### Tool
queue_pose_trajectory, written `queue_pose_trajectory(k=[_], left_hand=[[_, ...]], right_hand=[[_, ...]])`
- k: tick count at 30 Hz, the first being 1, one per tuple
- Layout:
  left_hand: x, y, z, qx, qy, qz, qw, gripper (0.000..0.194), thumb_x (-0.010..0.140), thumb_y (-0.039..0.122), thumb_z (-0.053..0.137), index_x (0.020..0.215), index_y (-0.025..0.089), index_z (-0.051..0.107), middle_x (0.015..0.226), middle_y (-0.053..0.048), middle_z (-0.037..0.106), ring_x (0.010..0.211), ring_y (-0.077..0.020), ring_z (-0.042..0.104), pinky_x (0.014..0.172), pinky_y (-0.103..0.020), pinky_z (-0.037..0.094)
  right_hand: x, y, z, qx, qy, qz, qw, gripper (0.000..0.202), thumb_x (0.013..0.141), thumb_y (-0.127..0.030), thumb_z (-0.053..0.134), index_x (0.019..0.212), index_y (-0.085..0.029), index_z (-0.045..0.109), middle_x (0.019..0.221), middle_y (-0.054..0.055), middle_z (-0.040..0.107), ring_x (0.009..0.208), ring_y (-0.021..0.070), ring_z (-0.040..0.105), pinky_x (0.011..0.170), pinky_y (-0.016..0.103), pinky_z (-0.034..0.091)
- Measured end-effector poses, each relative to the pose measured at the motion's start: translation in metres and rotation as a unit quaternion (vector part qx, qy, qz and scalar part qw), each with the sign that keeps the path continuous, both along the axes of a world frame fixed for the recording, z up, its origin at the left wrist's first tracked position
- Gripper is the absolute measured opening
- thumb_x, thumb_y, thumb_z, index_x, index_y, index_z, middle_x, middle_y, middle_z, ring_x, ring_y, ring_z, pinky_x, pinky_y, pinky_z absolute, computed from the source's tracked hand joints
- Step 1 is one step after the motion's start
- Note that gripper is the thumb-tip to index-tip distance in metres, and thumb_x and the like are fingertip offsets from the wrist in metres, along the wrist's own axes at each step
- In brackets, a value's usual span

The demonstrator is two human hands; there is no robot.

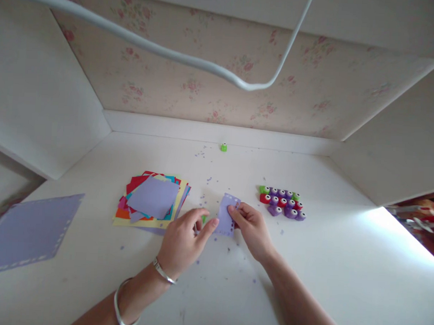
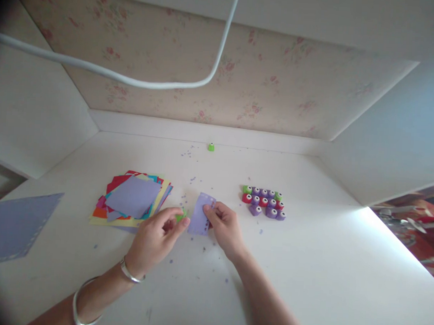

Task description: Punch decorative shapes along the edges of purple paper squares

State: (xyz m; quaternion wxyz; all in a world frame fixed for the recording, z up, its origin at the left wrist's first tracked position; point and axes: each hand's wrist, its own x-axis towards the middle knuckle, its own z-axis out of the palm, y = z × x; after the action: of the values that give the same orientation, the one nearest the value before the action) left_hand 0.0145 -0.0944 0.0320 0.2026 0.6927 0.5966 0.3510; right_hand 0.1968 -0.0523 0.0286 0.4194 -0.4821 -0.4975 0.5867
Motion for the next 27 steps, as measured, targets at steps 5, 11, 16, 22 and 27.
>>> queue_pose_trajectory(k=[5, 11, 16, 22, 27], left_hand=[[-0.01, 0.013, -0.013, 0.037, 0.089, 0.017, 0.995, 0.04, 0.086, 0.048, 0.061, 0.114, 0.02, 0.056, 0.103, -0.008, 0.064, 0.09, -0.0236, 0.065, 0.079, -0.033, 0.05], [-0.012, 0.014, -0.016, 0.031, 0.116, -0.02, 0.993, 0.019, 0.093, 0.031, 0.054, 0.108, 0.021, 0.06, 0.105, -0.007, 0.065, 0.088, -0.021, 0.066, 0.075, -0.03, 0.052], [-0.013, 0.016, -0.017, 0.035, 0.029, -0.083, 0.996, 0.023, 0.093, 0.021, 0.051, 0.114, 0.021, 0.06, 0.111, -0.007, 0.067, 0.098, -0.0199, 0.066, 0.089, -0.033, 0.052], [-0.012, 0.019, -0.02, 0.0, -0.012, -0.105, 0.994, 0.024, 0.091, 0.018, 0.056, 0.114, 0.021, 0.063, 0.11, -0.005, 0.07, 0.097, -0.0185, 0.068, 0.089, -0.031, 0.053], [-0.012, 0.02, -0.024, 0.005, -0.01, -0.119, 0.993, 0.024, 0.091, 0.019, 0.057, 0.114, 0.021, 0.063, 0.11, -0.005, 0.07, 0.094, -0.0182, 0.068, 0.088, -0.03, 0.054]], right_hand=[[0.009, 0.008, -0.007, -0.008, -0.075, 0.004, 0.997, 0.039, 0.078, -0.054, 0.066, 0.091, -0.018, 0.063, 0.059, -0.004, 0.056, 0.047, 0.0109, 0.05, 0.044, 0.024, 0.037], [0.016, 0.013, -0.019, 0.015, -0.121, 0.006, 0.992, 0.033, 0.08, -0.05, 0.065, 0.09, -0.019, 0.063, 0.062, -0.001, 0.062, 0.047, 0.0112, 0.051, 0.044, 0.024, 0.036], [0.017, 0.013, -0.023, 0.021, -0.111, -0.007, 0.994, 0.033, 0.082, -0.05, 0.063, 0.093, -0.019, 0.067, 0.067, 0.0, 0.064, 0.052, 0.0114, 0.05, 0.046, 0.023, 0.032], [0.015, 0.012, -0.025, 0.004, -0.083, -0.021, 0.996, 0.03, 0.081, -0.048, 0.064, 0.087, -0.018, 0.065, 0.065, -0.001, 0.063, 0.049, 0.01, 0.047, 0.044, 0.023, 0.029], [0.013, 0.012, -0.03, 0.022, -0.129, -0.008, 0.991, 0.029, 0.083, -0.046, 0.06, 0.087, -0.018, 0.066, 0.061, -0.002, 0.059, 0.048, 0.0094, 0.043, 0.043, 0.022, 0.027]])
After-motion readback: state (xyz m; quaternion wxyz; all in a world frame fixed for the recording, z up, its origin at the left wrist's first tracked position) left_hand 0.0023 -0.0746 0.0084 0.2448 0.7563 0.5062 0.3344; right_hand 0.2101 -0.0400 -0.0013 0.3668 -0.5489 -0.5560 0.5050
